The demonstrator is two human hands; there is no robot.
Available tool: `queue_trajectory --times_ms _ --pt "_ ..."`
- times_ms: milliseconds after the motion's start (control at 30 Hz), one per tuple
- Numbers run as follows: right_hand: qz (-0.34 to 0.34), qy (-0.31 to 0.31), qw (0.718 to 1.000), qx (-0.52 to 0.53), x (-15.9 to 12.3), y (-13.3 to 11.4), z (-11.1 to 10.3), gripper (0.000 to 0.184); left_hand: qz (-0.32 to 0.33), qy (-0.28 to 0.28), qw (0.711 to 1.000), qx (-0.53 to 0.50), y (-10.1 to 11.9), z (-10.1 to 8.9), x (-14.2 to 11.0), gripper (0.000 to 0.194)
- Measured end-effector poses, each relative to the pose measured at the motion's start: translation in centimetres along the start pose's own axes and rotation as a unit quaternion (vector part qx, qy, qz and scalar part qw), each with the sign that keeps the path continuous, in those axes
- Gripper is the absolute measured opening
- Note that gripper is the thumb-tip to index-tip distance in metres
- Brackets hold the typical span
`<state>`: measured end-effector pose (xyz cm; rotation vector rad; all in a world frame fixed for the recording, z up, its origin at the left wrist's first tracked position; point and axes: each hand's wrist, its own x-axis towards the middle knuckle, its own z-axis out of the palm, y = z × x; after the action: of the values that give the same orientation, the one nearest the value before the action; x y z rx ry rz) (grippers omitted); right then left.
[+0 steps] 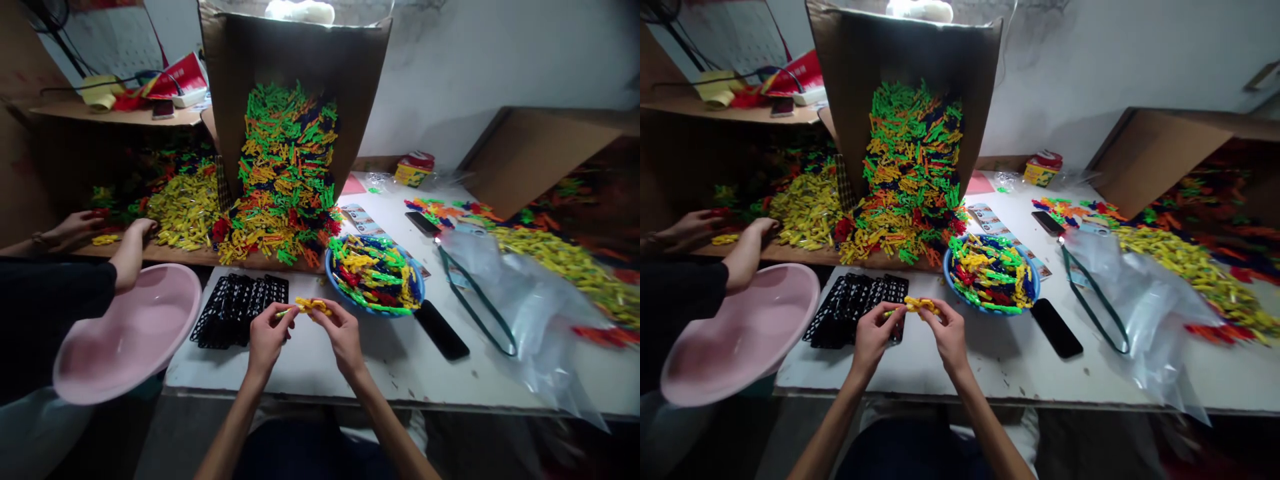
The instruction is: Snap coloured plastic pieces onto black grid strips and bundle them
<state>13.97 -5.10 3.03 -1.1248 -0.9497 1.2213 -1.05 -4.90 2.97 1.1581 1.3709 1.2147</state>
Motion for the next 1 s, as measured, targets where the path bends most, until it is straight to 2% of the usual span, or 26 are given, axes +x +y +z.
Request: queue_trajectory --times_ms 133,233,367,500,700,800,867,933,1000 --pt "-0.015 0.019 1.000 -0.006 -0.5 0.6 0.2 0.028 0.000 0.006 1.000 0.008 -0.1 0.1 -0.2 0.039" --pt "-0.045 0.025 0.999 -0.013 -1.0 1.0 0.4 0.025 0.016 0.017 0.998 0.055 -0.2 0.2 -0.3 0.040" --pt "-0.066 0.035 0.997 -0.007 -1.6 0.9 -0.1 0.022 0.057 -0.010 0.991 0.122 0.1 0.5 -0.2 0.040" --pt "-0.034 0.040 0.998 0.024 -1.7 0.6 -1.4 0.022 0.123 -0.056 0.974 0.183 0.2 1.1 0.6 0.039" --pt "0.038 0.044 0.995 0.083 -2.0 1.3 -2.8 0.029 0.125 -0.152 0.961 0.193 -1.5 1.3 2.0 0.042" --pt "0.055 0.028 0.993 0.099 -2.1 1.8 -2.6 0.030 0.149 -0.157 0.949 0.228 -1.7 1.0 1.6 0.041" --pt "0.041 0.008 0.997 0.065 -1.9 1.7 -2.4 0.030 0.158 -0.160 0.942 0.250 -1.5 0.3 1.0 0.037" --pt "0.021 -0.039 0.999 0.003 -1.4 1.1 -2.7 0.032 0.170 -0.183 0.927 0.280 -1.3 -0.8 0.6 0.033" --pt "-0.032 -0.062 0.993 -0.093 -0.3 -0.2 -3.9 0.035 0.204 -0.159 0.911 0.322 -1.5 -2.4 0.4 0.030"
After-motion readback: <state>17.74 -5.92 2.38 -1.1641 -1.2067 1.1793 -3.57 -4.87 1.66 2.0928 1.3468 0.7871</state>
